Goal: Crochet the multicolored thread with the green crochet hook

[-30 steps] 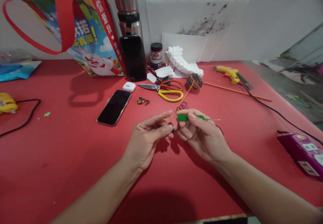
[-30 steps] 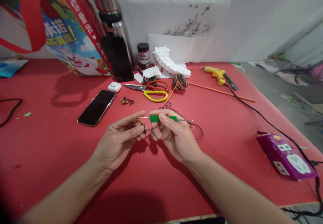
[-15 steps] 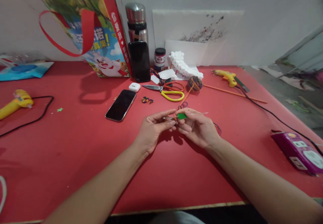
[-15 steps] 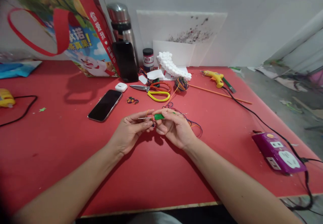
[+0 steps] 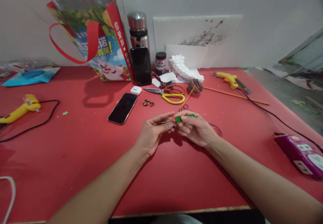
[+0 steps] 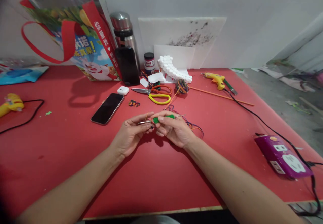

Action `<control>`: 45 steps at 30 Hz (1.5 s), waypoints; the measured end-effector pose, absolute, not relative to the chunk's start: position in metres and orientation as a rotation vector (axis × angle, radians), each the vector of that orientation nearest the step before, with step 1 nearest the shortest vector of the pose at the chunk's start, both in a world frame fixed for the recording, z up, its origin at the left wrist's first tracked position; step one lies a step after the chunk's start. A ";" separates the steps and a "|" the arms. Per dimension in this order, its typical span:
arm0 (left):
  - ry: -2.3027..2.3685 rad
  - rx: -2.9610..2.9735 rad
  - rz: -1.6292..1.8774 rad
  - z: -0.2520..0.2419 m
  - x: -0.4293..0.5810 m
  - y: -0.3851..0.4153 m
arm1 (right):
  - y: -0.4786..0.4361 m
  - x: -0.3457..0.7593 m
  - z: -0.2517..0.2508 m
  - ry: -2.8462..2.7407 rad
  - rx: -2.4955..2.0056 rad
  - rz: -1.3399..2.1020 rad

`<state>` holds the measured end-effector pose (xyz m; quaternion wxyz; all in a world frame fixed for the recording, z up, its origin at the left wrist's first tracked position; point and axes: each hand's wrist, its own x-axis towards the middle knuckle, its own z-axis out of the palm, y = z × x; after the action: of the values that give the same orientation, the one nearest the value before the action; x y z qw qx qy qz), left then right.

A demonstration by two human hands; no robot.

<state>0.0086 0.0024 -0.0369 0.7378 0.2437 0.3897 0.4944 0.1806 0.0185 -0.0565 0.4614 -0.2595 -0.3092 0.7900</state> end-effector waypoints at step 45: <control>0.699 0.756 1.008 -0.061 0.008 0.016 | 0.029 0.196 -0.062 -0.915 -0.746 1.842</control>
<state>0.0080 0.0161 -0.0608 0.7517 0.3460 0.3200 0.4614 0.1958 0.0289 -0.0625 0.4590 -0.3031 -0.3716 0.7479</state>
